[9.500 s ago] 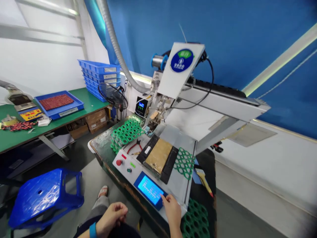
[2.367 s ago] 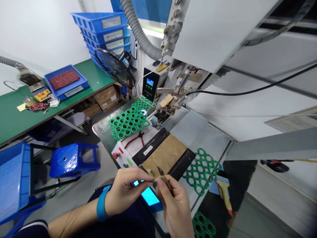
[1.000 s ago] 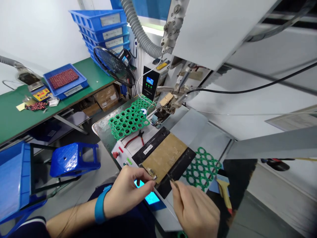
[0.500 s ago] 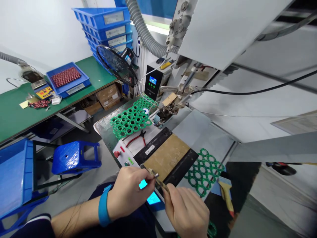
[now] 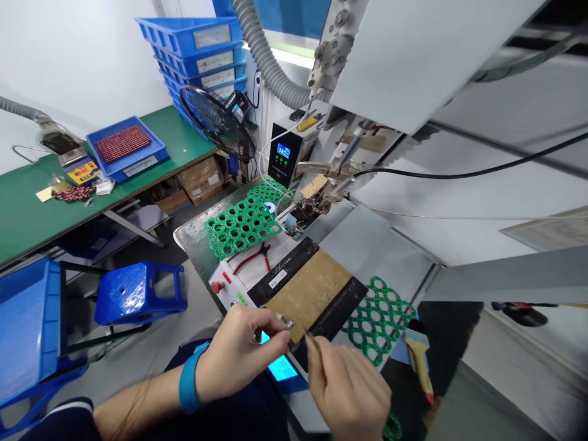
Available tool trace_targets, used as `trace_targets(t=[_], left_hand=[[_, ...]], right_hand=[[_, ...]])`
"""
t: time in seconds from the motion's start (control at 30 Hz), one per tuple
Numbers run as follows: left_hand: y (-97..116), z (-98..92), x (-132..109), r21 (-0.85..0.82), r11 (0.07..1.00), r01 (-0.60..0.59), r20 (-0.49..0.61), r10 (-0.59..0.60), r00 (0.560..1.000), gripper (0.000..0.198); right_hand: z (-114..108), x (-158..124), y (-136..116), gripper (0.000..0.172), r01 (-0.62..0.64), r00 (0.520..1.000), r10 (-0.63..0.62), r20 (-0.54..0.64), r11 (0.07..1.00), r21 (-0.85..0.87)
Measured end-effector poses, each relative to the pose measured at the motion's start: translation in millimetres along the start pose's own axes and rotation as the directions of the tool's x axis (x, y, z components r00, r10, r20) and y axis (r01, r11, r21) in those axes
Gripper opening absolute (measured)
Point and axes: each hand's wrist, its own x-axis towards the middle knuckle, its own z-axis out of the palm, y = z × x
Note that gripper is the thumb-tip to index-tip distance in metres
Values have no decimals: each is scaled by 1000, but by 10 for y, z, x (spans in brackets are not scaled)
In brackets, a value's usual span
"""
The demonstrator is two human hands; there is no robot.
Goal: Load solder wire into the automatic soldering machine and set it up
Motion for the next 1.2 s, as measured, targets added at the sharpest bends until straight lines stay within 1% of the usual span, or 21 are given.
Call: trace_targets(t=[0.03,0.1,0.17,0.23,0.3,0.33,0.43,0.5,0.6,0.73,0.83,0.93,1.03,1.07,1.13,1.2], left_hand=[[-6,-4,2,-42,999,29,13,-28,1000,18],[-12,-13,10,-142,986,90,57,-83,995,19],[-13,-22,21,-239,962,131,102,-109,989,21],[-14,-27,26,-322,935,146,135,-107,985,23],[-21,-24,26,-384,910,155,146,-106,984,25],[-26,-19,24,-421,891,167,161,-108,981,26],[-43,7,24,-518,834,191,209,-92,973,29],[-48,29,31,-548,816,183,203,-83,976,31],[-38,59,48,-588,787,187,172,-104,980,30],[-11,86,52,-637,745,197,172,-111,979,32],[-4,97,38,-645,734,212,175,-129,976,34],[-11,102,29,-655,720,229,175,-150,973,36],[-20,106,28,-657,716,234,177,-155,972,36],[-23,108,28,-659,715,234,181,-151,972,36],[-26,112,27,-672,703,233,182,-149,972,35],[-26,116,26,-684,691,232,173,-155,973,34]], right_hand=[[-2,1,8,5,-27,1000,27,-10,1000,-15],[-5,4,16,5,-54,998,54,-19,998,13],[-5,8,17,8,-21,1000,21,-1,997,75],[-1,15,22,9,-12,1000,12,6,998,55],[1,24,28,7,-61,998,61,-19,998,0],[2,28,29,6,-70,997,71,-25,998,5],[11,30,10,9,-16,1000,17,-7,993,117],[27,23,-7,11,6,1000,-6,-1,991,133],[50,9,-23,11,-27,999,29,-17,994,104],[37,6,-58,13,-55,998,59,-20,987,152],[6,13,-80,13,-27,999,32,-25,984,176],[-6,22,-53,12,-32,999,35,-35,996,82],[7,32,-9,9,-106,992,106,-65,994,3],[14,35,-3,9,-114,991,114,-71,993,15],[25,42,-7,10,-77,994,83,-68,994,76],[29,47,-19,12,-59,997,63,-45,994,89]])
